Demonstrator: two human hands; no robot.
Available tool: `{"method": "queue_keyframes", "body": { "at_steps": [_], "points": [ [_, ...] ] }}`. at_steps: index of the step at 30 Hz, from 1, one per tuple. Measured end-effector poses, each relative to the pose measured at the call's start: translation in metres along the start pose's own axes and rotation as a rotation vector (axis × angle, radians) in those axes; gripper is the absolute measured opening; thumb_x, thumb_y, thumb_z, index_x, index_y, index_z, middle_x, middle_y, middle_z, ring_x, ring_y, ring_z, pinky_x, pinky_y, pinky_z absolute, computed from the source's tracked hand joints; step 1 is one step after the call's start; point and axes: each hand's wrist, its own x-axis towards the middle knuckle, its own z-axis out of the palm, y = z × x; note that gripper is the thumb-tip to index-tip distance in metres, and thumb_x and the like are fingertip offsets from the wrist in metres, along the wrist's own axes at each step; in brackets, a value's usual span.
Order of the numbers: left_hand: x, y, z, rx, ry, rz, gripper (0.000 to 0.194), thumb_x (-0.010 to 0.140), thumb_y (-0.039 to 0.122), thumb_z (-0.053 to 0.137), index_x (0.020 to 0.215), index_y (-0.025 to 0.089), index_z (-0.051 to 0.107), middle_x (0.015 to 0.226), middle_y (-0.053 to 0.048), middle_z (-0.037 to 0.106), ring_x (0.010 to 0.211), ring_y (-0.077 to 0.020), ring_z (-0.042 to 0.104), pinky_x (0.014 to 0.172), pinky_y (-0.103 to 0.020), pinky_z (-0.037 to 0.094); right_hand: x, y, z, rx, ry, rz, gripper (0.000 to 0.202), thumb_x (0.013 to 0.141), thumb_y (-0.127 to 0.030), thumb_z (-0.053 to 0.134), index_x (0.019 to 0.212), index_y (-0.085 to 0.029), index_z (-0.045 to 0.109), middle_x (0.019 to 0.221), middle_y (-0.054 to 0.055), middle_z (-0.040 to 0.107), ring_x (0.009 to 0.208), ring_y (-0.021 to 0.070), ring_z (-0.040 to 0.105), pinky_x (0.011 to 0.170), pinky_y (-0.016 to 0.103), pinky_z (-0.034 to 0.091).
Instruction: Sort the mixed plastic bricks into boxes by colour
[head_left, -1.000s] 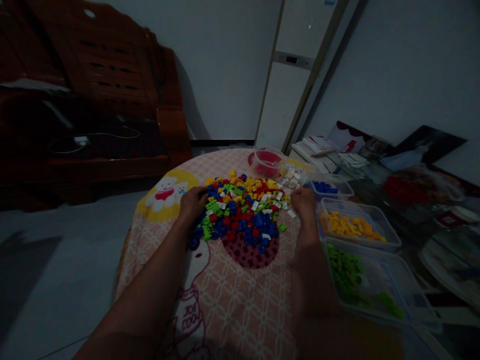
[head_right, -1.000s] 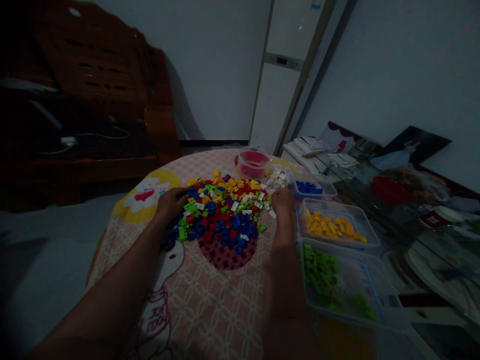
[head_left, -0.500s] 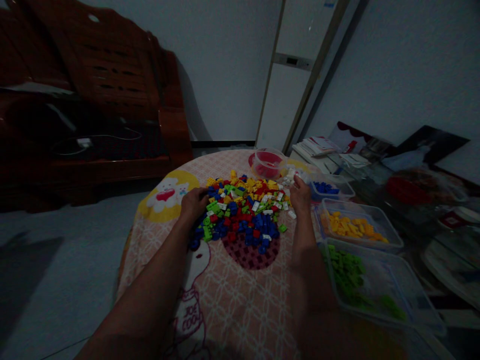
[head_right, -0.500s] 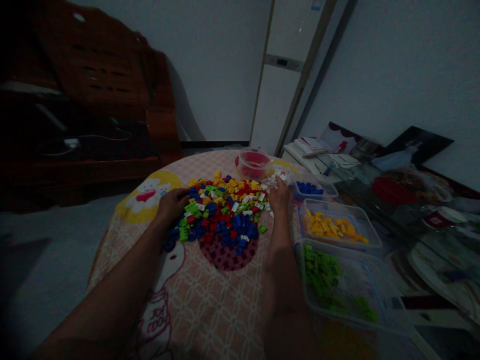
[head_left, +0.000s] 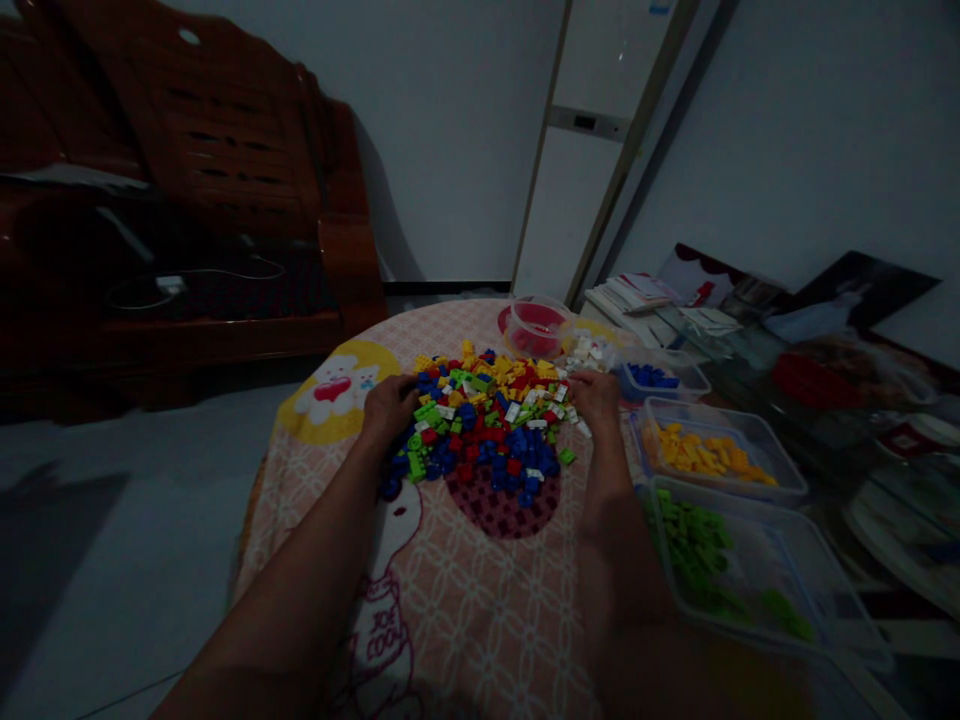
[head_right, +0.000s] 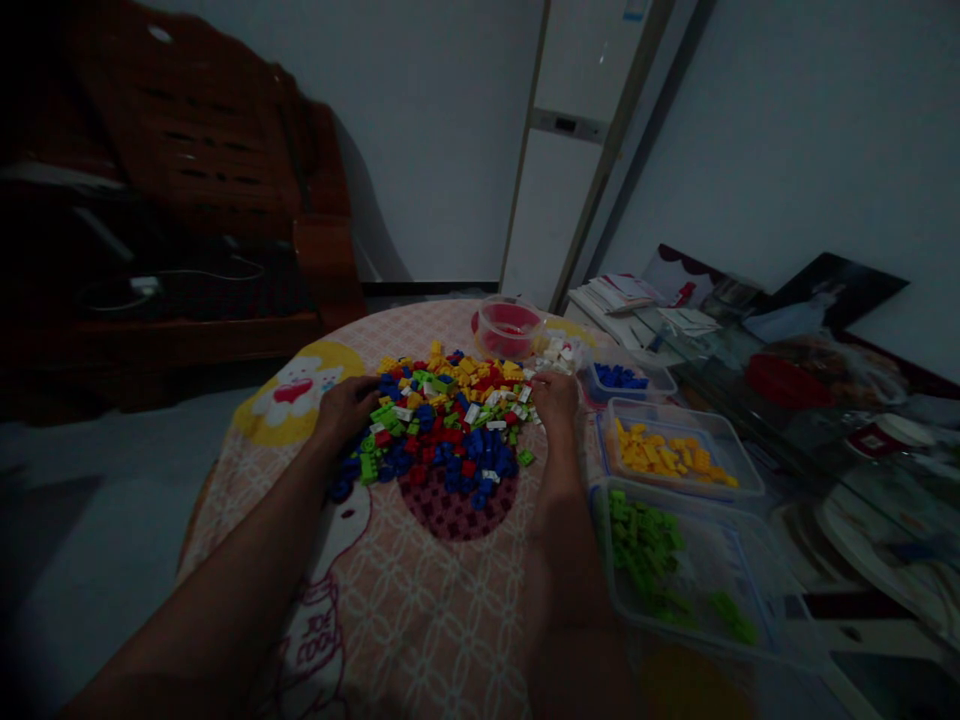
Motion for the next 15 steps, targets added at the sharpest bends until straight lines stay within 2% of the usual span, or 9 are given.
{"method": "queue_keyframes", "body": {
  "at_steps": [4,6,8,10,13,15],
  "points": [
    [0.001,0.000,0.000,0.001,0.002,0.003,0.039,0.084,0.025,0.054,0.120,0.018,0.070,0.122,-0.011,0.070,0.116,-0.0280,0.064,0.103,-0.039,0.048,-0.004,-0.009,-0.004,-0.049,-0.160,-0.021,0.022,0.078,-0.029,0.057,0.074,-0.017,0.076,0.055,0.001,0.064,0.060,0.0166,0.063,0.063,0.026,0.049],
    [0.001,-0.001,0.001,-0.007,0.008,0.009,0.039,0.084,0.025,0.053,0.119,0.018,0.070,0.122,-0.011,0.070,0.115,-0.0288,0.064,0.103,-0.041,0.048,-0.006,-0.013,-0.004,-0.058,-0.192,-0.026,0.022,0.078,-0.028,0.057,0.075,-0.016,0.076,0.056,0.001,0.065,0.061,0.0167,0.063,0.064,0.026,0.049],
    [0.002,-0.002,0.002,-0.011,0.014,0.018,0.039,0.084,0.025,0.054,0.118,0.018,0.071,0.120,-0.011,0.071,0.114,-0.0289,0.064,0.102,-0.041,0.049,-0.007,-0.017,-0.003,-0.079,-0.159,-0.036,0.022,0.079,-0.026,0.057,0.081,-0.017,0.077,0.066,0.003,0.070,0.068,0.0182,0.066,0.069,0.027,0.050],
    [0.002,-0.002,0.003,-0.008,0.021,0.018,0.038,0.083,0.024,0.054,0.116,0.019,0.071,0.118,-0.010,0.072,0.113,-0.0282,0.064,0.101,-0.040,0.050,-0.008,-0.021,-0.002,-0.133,-0.072,-0.038,0.025,0.080,-0.025,0.055,0.090,-0.017,0.077,0.082,0.007,0.075,0.080,0.0209,0.068,0.076,0.030,0.051],
    [0.001,-0.001,0.002,0.007,0.016,0.008,0.039,0.083,0.024,0.053,0.118,0.018,0.071,0.118,-0.010,0.072,0.112,-0.0275,0.064,0.100,-0.039,0.050,-0.010,-0.024,-0.001,-0.241,0.068,-0.040,0.033,0.086,-0.021,0.048,0.101,-0.016,0.077,0.100,0.013,0.075,0.096,0.0254,0.067,0.088,0.035,0.049],
    [0.001,0.001,0.001,0.015,0.001,0.006,0.040,0.084,0.024,0.053,0.119,0.017,0.070,0.119,-0.011,0.071,0.112,-0.0277,0.065,0.100,-0.039,0.050,-0.011,-0.025,0.001,-0.299,0.094,-0.039,0.037,0.088,-0.019,0.044,0.107,-0.014,0.075,0.104,0.016,0.074,0.101,0.0274,0.066,0.093,0.037,0.047]
  ]
}}
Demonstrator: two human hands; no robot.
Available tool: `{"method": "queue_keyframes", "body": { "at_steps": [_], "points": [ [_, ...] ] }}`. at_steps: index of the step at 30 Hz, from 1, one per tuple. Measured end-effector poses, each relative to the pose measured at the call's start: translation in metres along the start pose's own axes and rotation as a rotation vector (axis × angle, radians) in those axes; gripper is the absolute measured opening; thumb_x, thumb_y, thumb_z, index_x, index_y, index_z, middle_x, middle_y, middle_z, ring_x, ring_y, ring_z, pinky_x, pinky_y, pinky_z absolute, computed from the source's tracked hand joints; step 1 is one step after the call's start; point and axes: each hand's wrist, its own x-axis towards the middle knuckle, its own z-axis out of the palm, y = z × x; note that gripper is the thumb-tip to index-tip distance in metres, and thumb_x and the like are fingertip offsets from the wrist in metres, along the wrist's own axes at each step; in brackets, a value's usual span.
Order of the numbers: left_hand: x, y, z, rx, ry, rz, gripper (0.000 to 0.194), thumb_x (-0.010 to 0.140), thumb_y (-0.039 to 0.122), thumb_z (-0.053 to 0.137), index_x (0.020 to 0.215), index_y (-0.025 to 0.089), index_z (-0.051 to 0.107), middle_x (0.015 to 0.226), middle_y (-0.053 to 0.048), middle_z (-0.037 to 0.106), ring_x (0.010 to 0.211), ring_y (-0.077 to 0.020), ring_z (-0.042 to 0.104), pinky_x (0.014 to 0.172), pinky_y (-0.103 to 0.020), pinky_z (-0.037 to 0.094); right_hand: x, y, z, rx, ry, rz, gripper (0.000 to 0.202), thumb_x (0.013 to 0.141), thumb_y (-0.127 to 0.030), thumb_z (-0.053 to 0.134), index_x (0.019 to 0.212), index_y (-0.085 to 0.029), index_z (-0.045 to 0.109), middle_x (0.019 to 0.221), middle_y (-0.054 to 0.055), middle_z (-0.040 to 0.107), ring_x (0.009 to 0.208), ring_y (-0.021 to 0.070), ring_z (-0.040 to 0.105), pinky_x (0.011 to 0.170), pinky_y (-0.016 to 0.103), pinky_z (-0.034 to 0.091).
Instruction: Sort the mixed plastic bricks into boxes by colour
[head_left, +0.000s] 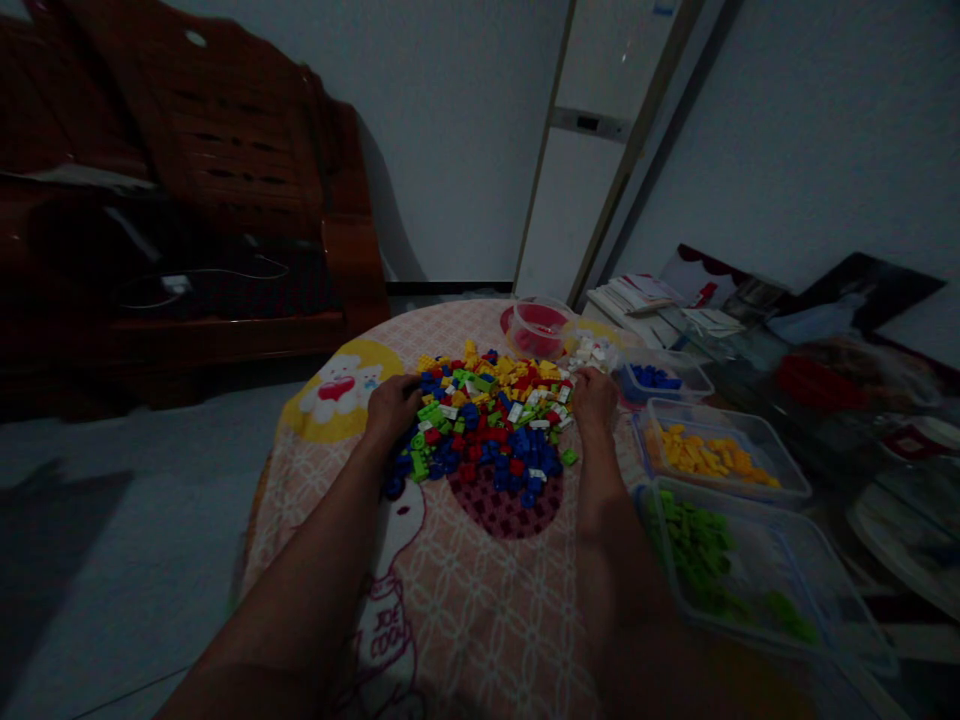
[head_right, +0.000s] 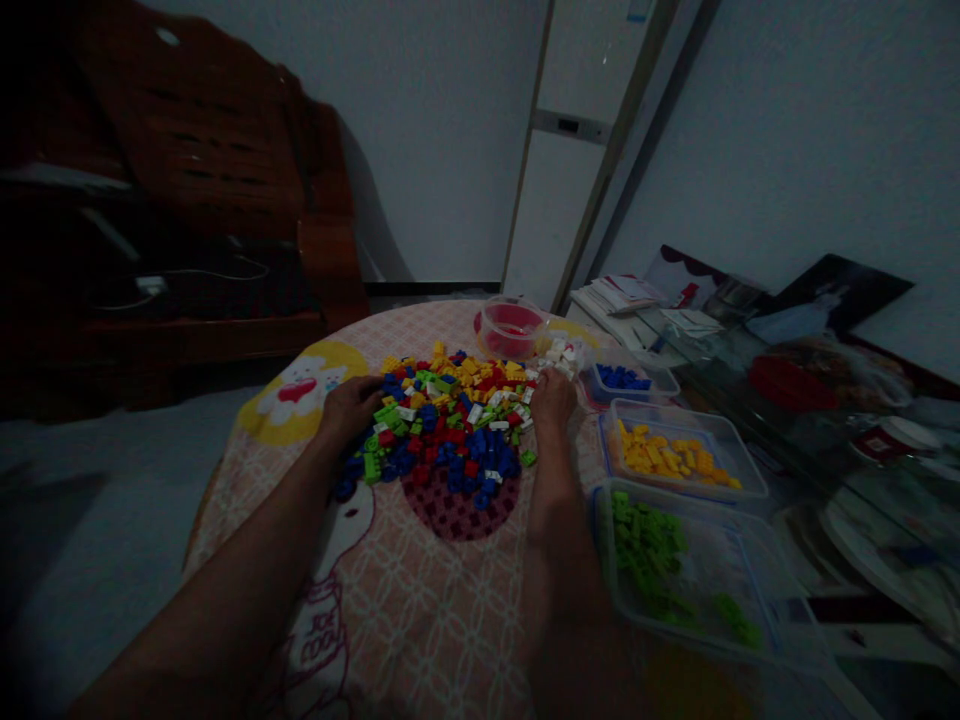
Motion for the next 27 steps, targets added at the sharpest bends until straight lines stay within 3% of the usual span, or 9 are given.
{"method": "queue_keyframes", "body": {
  "at_steps": [3,9,14,20,27],
  "points": [
    [-0.001,0.003,-0.002,0.000,-0.013,-0.009,0.040,0.084,0.024,0.053,0.120,0.016,0.070,0.120,-0.011,0.071,0.112,-0.0277,0.065,0.100,-0.039,0.050,0.000,0.000,0.005,-0.046,-0.079,0.018,0.036,0.090,-0.017,0.043,0.108,-0.014,0.074,0.107,0.018,0.073,0.104,0.0292,0.066,0.094,0.039,0.046],
    [-0.002,0.004,-0.002,-0.005,-0.004,0.003,0.039,0.084,0.024,0.052,0.119,0.017,0.071,0.121,-0.011,0.071,0.113,-0.0273,0.064,0.101,-0.038,0.049,0.003,0.004,0.010,0.052,-0.231,0.030,0.026,0.088,-0.023,0.050,0.086,-0.017,0.076,0.097,0.015,0.074,0.095,0.0270,0.067,0.087,0.035,0.048],
    [-0.001,0.002,0.000,0.000,-0.004,-0.002,0.039,0.084,0.024,0.053,0.118,0.018,0.071,0.119,-0.011,0.071,0.113,-0.0278,0.064,0.100,-0.038,0.049,0.004,0.007,0.010,0.152,-0.218,0.047,0.024,0.080,-0.023,0.052,0.068,-0.018,0.072,0.078,0.009,0.073,0.081,0.0225,0.066,0.077,0.030,0.049],
    [-0.001,0.001,0.003,-0.041,0.009,-0.007,0.040,0.083,0.024,0.053,0.119,0.019,0.071,0.122,-0.010,0.071,0.113,-0.0269,0.064,0.101,-0.039,0.049,0.000,0.004,0.014,0.333,-0.193,0.122,0.022,0.075,-0.028,0.052,0.062,-0.018,0.067,0.051,0.001,0.061,0.055,0.0160,0.060,0.056,0.023,0.047],
    [-0.002,0.004,0.002,-0.023,0.011,-0.006,0.040,0.084,0.025,0.052,0.119,0.017,0.070,0.121,-0.011,0.071,0.112,-0.0265,0.064,0.101,-0.037,0.049,0.003,-0.013,0.011,0.597,-0.071,0.218,0.021,0.074,-0.029,0.050,0.075,-0.016,0.067,0.057,0.000,0.065,0.048,0.0142,0.060,0.044,0.022,0.047]
  ]
}}
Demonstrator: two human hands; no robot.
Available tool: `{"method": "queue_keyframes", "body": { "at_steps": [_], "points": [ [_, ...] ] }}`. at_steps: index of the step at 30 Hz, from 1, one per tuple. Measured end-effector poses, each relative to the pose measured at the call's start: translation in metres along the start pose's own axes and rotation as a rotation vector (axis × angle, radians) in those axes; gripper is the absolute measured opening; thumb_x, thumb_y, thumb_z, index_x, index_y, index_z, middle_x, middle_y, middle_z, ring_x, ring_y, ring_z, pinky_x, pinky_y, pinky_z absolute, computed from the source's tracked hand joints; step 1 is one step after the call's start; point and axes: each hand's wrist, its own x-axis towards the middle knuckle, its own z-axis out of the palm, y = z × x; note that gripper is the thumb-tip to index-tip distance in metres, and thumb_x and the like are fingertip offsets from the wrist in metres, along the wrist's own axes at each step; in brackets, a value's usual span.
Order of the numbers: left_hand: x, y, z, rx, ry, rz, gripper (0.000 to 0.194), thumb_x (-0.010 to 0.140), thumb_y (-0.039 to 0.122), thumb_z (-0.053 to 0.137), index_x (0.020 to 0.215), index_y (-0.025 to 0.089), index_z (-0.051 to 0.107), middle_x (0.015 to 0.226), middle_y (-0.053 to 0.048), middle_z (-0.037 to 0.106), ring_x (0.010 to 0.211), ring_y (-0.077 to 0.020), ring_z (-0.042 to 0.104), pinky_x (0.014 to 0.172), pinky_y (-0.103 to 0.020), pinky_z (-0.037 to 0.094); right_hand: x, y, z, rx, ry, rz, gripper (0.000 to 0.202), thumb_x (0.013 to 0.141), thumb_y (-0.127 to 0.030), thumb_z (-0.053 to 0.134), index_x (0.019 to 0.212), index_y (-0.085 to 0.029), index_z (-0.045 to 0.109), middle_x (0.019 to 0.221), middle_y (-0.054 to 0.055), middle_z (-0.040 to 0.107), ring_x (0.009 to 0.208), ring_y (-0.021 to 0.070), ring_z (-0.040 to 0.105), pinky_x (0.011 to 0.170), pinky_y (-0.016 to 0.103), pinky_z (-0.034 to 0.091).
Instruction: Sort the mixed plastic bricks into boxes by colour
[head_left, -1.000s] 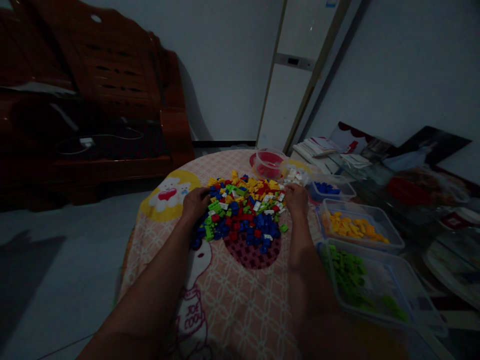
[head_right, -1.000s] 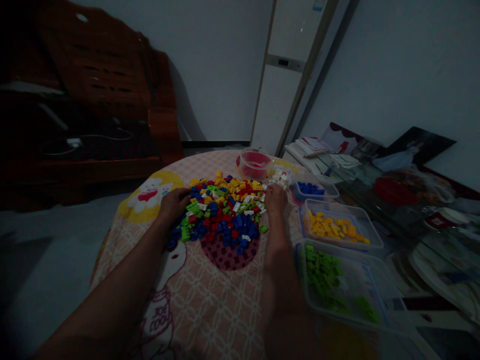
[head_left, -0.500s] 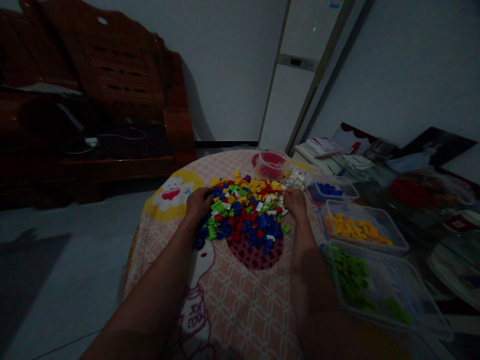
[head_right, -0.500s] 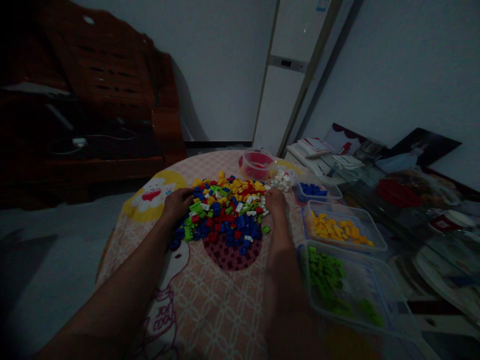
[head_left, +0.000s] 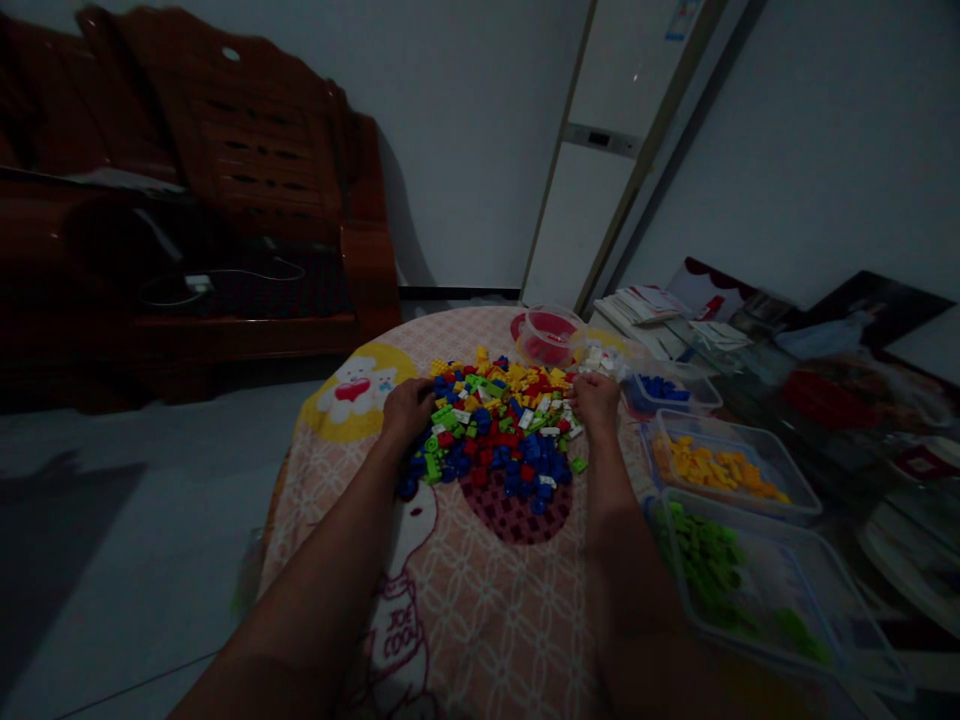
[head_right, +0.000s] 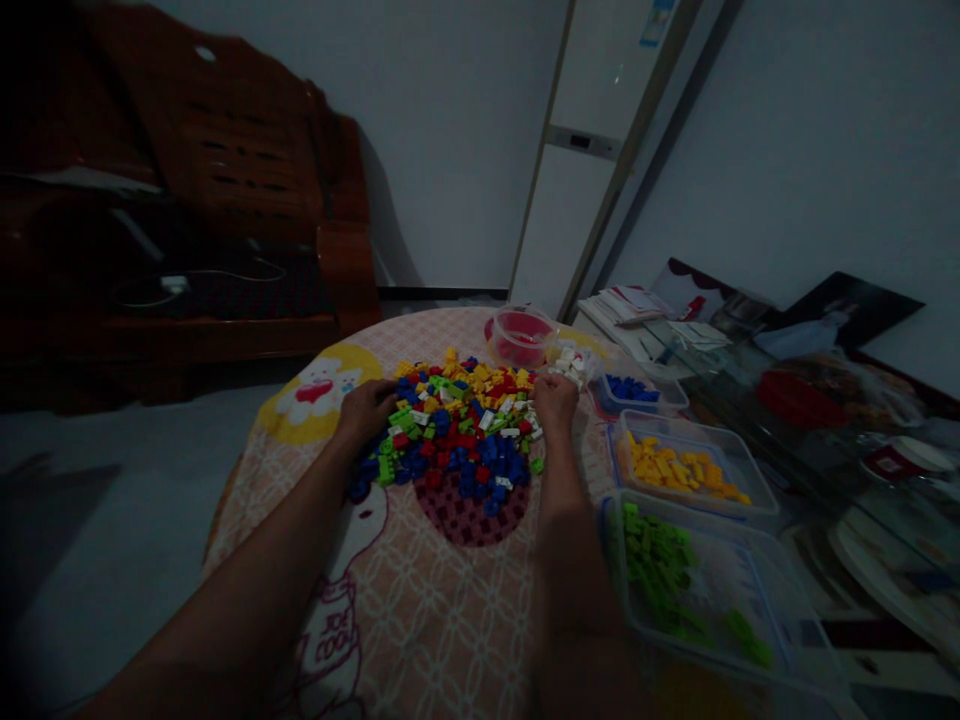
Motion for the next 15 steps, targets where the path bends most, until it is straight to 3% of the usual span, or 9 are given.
{"method": "queue_keyframes", "body": {
  "at_steps": [6,9,15],
  "points": [
    [-0.001,0.000,0.002,0.004,0.005,-0.005,0.039,0.084,0.025,0.053,0.118,0.020,0.071,0.118,-0.009,0.072,0.110,-0.0253,0.065,0.099,-0.036,0.049,0.039,-0.036,0.018,0.364,0.077,0.027,0.004,0.070,-0.019,0.056,0.070,-0.018,0.059,0.054,-0.003,0.062,0.049,0.0135,0.062,0.047,0.023,0.054],
    [-0.001,0.000,0.002,-0.010,0.014,-0.004,0.039,0.084,0.024,0.053,0.118,0.021,0.071,0.117,-0.008,0.072,0.109,-0.0249,0.065,0.099,-0.036,0.050,0.059,-0.053,0.022,0.463,0.112,0.050,0.009,0.068,-0.012,0.054,0.072,-0.017,0.060,0.054,-0.005,0.060,0.053,0.0129,0.064,0.053,0.024,0.057],
    [-0.002,0.002,0.002,-0.018,-0.001,-0.009,0.039,0.085,0.023,0.053,0.119,0.017,0.071,0.121,-0.011,0.071,0.114,-0.0270,0.063,0.101,-0.038,0.048,0.050,-0.049,0.012,0.418,0.038,-0.009,0.012,0.068,-0.012,0.056,0.076,-0.015,0.065,0.056,-0.004,0.064,0.049,0.0110,0.062,0.050,0.021,0.054]
  ]
}}
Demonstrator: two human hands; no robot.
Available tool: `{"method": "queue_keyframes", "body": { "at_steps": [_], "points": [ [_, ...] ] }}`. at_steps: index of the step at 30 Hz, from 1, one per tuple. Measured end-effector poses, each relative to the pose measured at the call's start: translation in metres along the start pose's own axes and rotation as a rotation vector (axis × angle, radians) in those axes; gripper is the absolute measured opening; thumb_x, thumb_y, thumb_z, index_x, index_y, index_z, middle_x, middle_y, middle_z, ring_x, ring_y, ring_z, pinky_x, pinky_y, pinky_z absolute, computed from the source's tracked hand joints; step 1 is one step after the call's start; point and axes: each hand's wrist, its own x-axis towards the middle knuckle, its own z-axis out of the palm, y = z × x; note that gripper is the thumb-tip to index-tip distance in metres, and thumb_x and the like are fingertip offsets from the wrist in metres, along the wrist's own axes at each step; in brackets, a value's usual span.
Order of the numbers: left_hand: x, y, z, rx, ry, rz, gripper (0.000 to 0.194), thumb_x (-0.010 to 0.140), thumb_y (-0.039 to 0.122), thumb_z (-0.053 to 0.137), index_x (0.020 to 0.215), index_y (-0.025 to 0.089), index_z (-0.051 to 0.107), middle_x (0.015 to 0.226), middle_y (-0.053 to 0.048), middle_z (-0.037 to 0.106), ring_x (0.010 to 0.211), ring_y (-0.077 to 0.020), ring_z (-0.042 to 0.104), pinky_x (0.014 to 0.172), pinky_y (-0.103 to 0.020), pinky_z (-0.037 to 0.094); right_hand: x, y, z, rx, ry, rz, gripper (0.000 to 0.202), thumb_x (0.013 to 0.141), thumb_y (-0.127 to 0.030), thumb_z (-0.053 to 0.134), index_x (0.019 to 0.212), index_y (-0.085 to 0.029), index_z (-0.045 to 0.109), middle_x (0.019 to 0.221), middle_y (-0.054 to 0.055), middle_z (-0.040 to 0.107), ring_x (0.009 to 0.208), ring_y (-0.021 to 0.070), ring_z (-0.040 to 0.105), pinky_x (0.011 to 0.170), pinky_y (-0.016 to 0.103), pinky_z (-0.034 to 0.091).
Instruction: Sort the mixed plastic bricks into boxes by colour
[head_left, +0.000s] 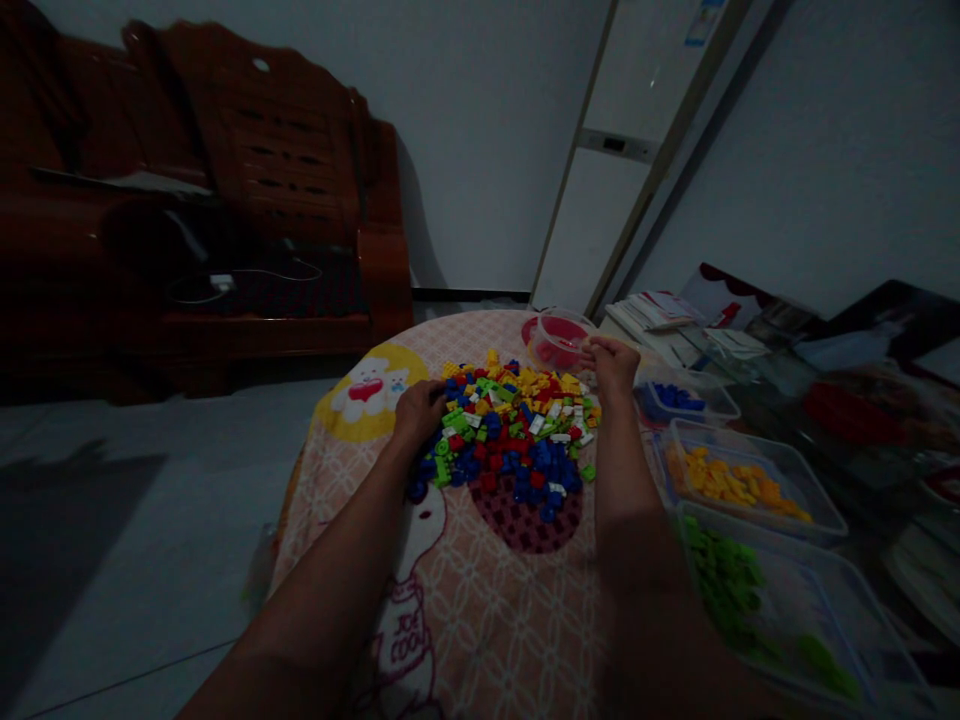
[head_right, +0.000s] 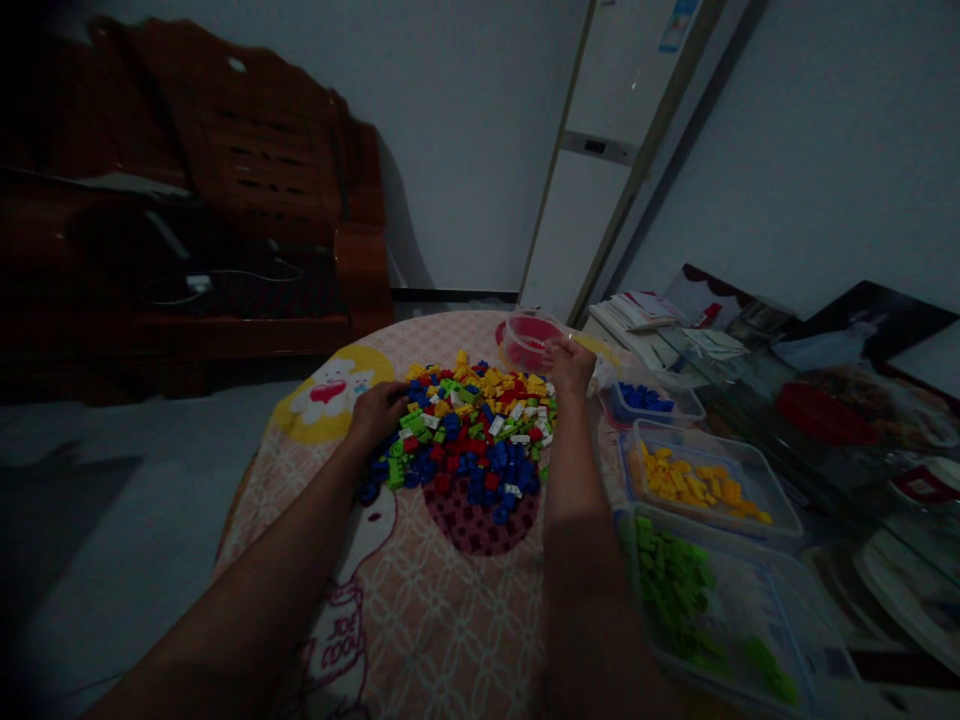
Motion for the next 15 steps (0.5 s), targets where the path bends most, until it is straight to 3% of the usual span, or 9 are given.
{"method": "queue_keyframes", "body": {
  "at_steps": [5,8,11,15],
  "points": [
    [-0.001,0.000,-0.001,-0.018,0.005,-0.002,0.038,0.085,0.022,0.053,0.119,0.019,0.070,0.120,-0.010,0.071,0.113,-0.0264,0.064,0.100,-0.038,0.049,-0.023,0.013,-0.017,-0.252,-0.131,0.056,0.012,0.069,-0.019,0.060,0.076,-0.014,0.068,0.049,-0.003,0.061,0.037,0.0114,0.053,0.037,0.020,0.043],
    [-0.002,0.000,-0.002,-0.016,0.004,0.002,0.037,0.085,0.023,0.054,0.118,0.020,0.071,0.119,-0.009,0.071,0.113,-0.0260,0.064,0.100,-0.037,0.049,-0.028,0.015,-0.020,-0.500,-0.293,0.030,0.014,0.070,-0.019,0.061,0.076,-0.014,0.073,0.045,-0.004,0.058,0.040,0.0135,0.055,0.043,0.023,0.044],
    [-0.002,0.001,-0.003,-0.020,0.003,-0.001,0.038,0.085,0.023,0.054,0.119,0.018,0.070,0.120,-0.010,0.070,0.113,-0.0265,0.064,0.101,-0.038,0.049,-0.029,0.016,-0.019,-0.801,-0.432,-0.098,0.016,0.069,-0.015,0.063,0.076,-0.016,0.077,0.056,0.000,0.067,0.057,0.0172,0.065,0.059,0.026,0.050],
    [-0.002,0.001,-0.004,-0.019,0.004,-0.008,0.039,0.085,0.021,0.054,0.120,0.015,0.070,0.121,-0.012,0.070,0.115,-0.0276,0.063,0.102,-0.039,0.048,-0.034,0.021,-0.013,-1.133,-0.510,-0.240,0.020,0.072,-0.015,0.066,0.084,-0.021,0.080,0.086,0.006,0.077,0.086,0.0215,0.070,0.076,0.027,0.050]
  ]
}}
